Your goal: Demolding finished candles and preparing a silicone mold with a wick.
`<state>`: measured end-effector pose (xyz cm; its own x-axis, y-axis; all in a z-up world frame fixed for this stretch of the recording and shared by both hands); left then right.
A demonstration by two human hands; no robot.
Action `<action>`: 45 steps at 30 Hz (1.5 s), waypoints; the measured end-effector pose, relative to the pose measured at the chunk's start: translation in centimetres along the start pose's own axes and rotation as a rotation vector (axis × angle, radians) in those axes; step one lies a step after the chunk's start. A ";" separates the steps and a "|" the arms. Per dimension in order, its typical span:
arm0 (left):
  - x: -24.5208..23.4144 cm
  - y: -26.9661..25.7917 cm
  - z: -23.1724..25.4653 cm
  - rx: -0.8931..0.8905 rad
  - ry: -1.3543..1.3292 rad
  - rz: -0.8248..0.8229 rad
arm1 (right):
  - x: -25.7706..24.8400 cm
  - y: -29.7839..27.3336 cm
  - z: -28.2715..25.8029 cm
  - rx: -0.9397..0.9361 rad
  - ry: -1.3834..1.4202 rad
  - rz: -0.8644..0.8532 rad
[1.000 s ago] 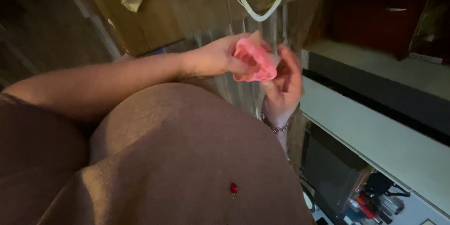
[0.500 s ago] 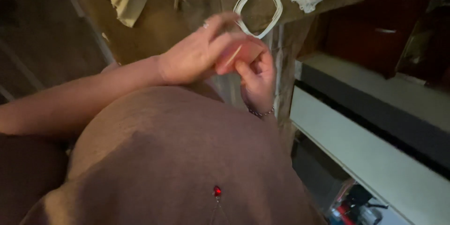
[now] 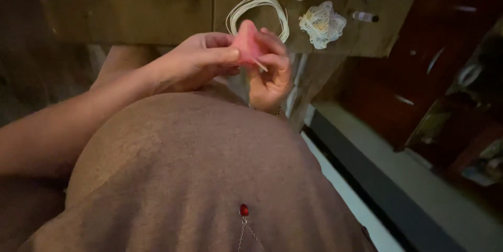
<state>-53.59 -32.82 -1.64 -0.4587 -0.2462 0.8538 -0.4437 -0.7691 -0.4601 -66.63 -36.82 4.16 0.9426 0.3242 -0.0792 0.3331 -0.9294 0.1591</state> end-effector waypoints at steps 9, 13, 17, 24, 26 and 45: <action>-0.3 -1.7 -1.0 0.204 0.123 0.065 | -0.3 1.8 -3.8 -0.123 -0.255 -0.177; -1.3 -3.3 -1.2 0.175 0.163 0.116 | 1.4 2.9 -5.6 -0.216 -0.380 -0.309; -2.6 -4.9 -1.5 0.186 0.146 0.094 | 3.8 3.2 -6.8 -0.223 -0.365 -0.408; -5.7 -5.3 -4.8 0.211 -0.084 -0.098 | 6.9 3.1 -7.8 -0.167 -0.395 -0.524; -6.4 -5.1 -4.8 0.229 -0.105 -0.112 | 7.7 3.2 -8.3 -0.181 -0.416 -0.528; -3.2 -8.4 -1.3 0.420 -0.052 -0.084 | 10.9 1.3 -9.5 -0.057 -0.400 -0.697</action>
<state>-49.42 -24.82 -0.85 -0.3900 -0.1938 0.9002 -0.1213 -0.9583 -0.2588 -55.70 -32.83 12.82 0.4421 0.7285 -0.5233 0.8524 -0.5228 -0.0076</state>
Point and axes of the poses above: each hand's wrist, its own y-axis towards the middle knuckle, its own x-axis out of the palm, z = x × y, the point moved 7 cm from there along y, towards the middle knuckle, and after that the axes turned 2 degrees about x, right-handed, at the moved point
